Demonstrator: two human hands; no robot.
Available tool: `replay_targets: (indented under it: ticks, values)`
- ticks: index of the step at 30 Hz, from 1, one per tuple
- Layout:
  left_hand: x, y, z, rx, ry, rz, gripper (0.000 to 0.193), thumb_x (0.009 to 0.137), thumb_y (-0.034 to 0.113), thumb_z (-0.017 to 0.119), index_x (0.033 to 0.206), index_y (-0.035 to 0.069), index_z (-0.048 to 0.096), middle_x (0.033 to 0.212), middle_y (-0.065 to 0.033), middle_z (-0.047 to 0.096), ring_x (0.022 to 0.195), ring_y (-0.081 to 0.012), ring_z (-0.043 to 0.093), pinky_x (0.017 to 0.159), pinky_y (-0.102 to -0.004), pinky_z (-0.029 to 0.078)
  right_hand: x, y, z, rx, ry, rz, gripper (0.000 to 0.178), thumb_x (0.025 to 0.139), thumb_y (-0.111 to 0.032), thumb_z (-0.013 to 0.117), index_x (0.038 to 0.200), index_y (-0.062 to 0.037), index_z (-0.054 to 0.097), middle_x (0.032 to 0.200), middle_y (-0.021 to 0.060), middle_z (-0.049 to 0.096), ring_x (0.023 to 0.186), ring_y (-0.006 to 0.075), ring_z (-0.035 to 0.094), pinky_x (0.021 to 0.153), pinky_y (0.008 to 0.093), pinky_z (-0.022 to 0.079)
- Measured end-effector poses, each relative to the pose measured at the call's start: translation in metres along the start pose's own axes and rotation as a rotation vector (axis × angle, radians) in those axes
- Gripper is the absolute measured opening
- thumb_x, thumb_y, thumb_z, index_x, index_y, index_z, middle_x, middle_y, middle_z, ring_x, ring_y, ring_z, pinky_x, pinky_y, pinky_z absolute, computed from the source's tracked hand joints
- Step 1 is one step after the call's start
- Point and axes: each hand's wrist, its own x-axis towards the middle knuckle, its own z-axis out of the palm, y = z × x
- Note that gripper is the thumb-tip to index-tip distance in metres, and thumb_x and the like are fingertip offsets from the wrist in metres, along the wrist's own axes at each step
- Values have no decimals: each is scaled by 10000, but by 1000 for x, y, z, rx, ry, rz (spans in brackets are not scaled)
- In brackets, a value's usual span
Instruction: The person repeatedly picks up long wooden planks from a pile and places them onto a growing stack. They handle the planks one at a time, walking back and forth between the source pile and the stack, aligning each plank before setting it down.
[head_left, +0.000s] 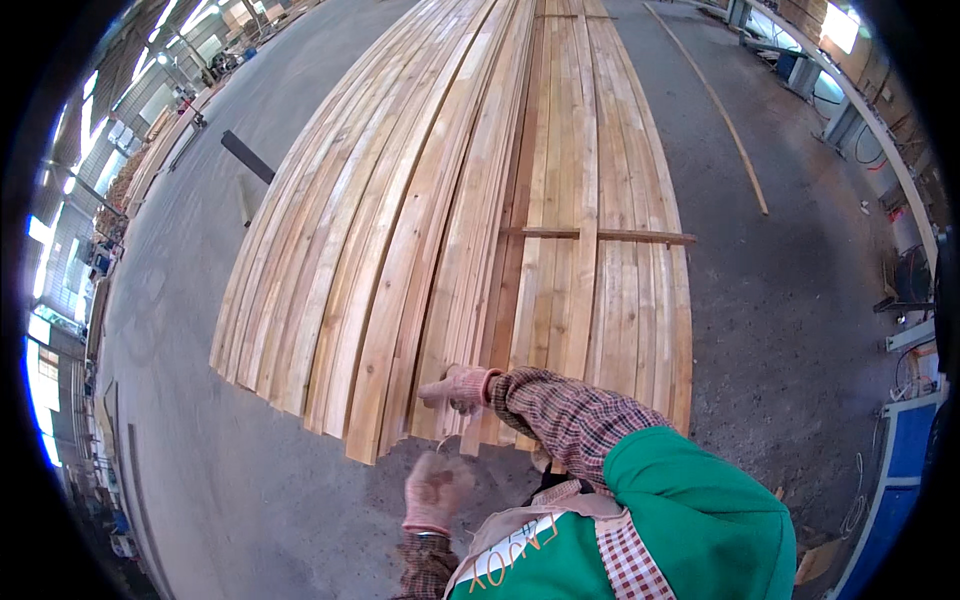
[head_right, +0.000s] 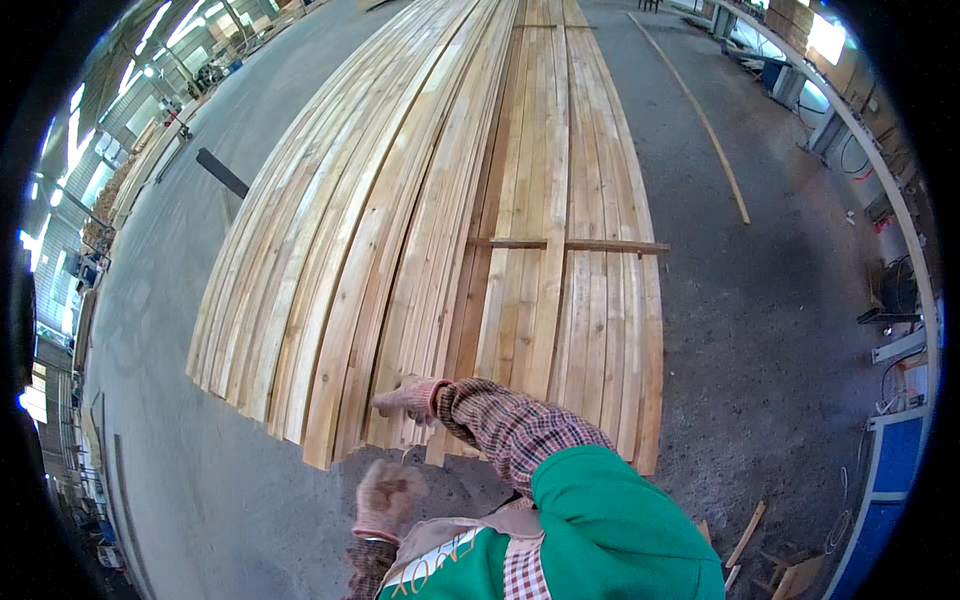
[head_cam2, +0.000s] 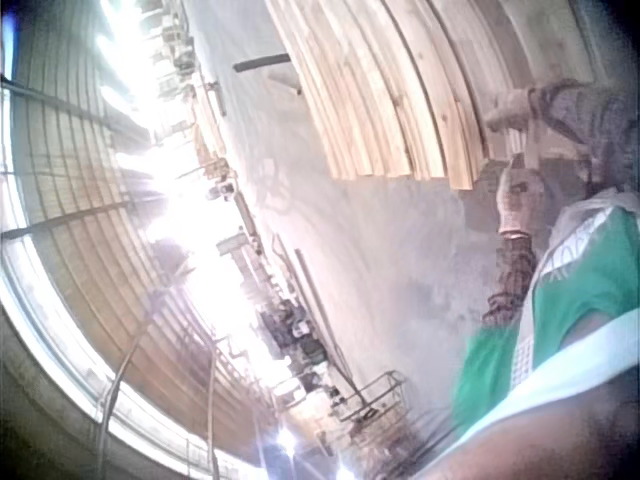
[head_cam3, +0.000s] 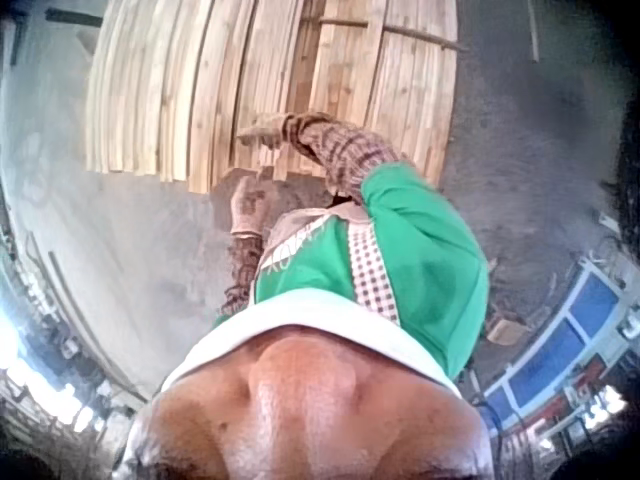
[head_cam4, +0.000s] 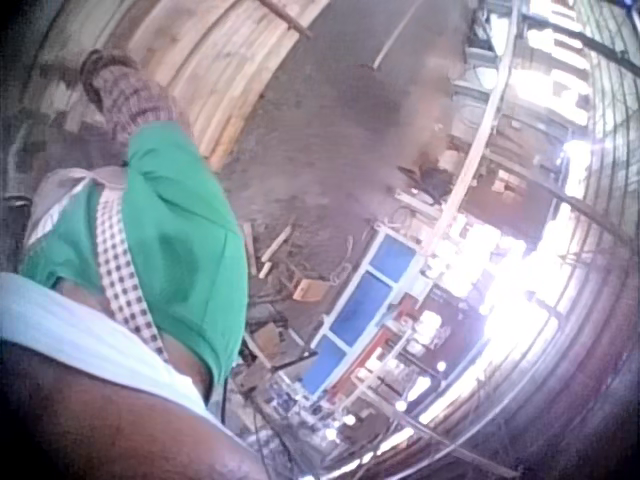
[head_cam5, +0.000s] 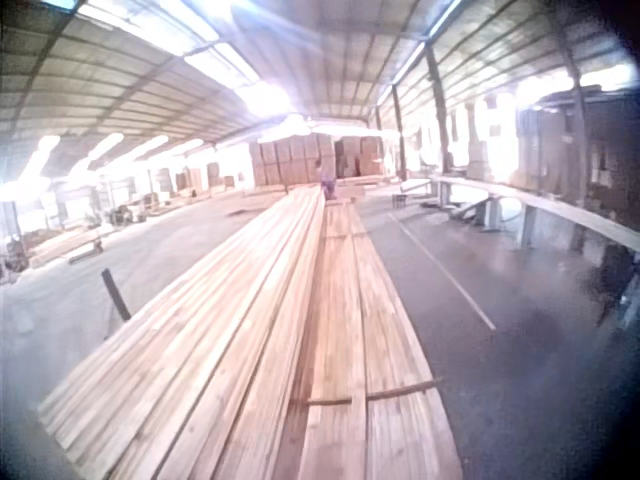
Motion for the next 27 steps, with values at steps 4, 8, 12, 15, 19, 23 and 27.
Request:
replay_targets:
  ticks: [4,8,12,15,19,23,27]
  values:
    - [-8,-32,26,-168,105,-194,239,972,250,648,988,15,603,943,-133,625,873,-311,613,849,-493,527,-33,-13,2,-10,-62,54,483,857,-361,716,1026,88,663,882,185,703,780,291,720,658,459,610]
    - [11,-36,39,-359,-32,-340,216,982,242,634,946,32,603,906,-128,608,860,-325,625,849,-495,516,20,46,8,-311,-9,-69,243,785,-182,728,905,29,716,827,141,730,797,305,737,677,420,614]
    - [8,-24,59,-178,50,-288,173,954,198,660,968,29,623,909,-125,624,830,-295,638,777,-443,535,111,52,39,-1263,77,-538,187,707,-203,783,842,-74,782,923,132,755,894,330,724,796,406,592]
    - [2,-30,48,21,-12,-97,225,934,192,683,1068,22,624,1003,-140,645,881,-295,643,787,-425,538,149,62,47,-1336,-18,-569,199,734,-210,779,876,-72,788,935,134,757,930,317,724,827,406,586]
    - [-12,-9,104,829,154,713,486,878,245,728,1278,8,585,1196,-153,627,1108,-336,613,913,-449,512,130,67,51,-1245,110,-500,232,770,-238,762,903,-48,771,869,129,736,865,313,712,792,403,588]
    - [19,34,141,1872,196,1309,783,745,314,803,1406,18,506,1360,-213,523,1236,-409,525,1020,-510,443,58,62,12,-407,232,-273,337,844,-259,684,1072,-12,691,912,155,713,829,283,701,750,394,575]
    - [55,30,133,2245,225,993,839,727,325,818,1427,24,466,1427,-204,444,1342,-434,418,1054,-537,389,78,152,-38,692,592,-419,449,985,-287,595,1343,-18,561,1092,103,678,878,172,679,748,306,558]
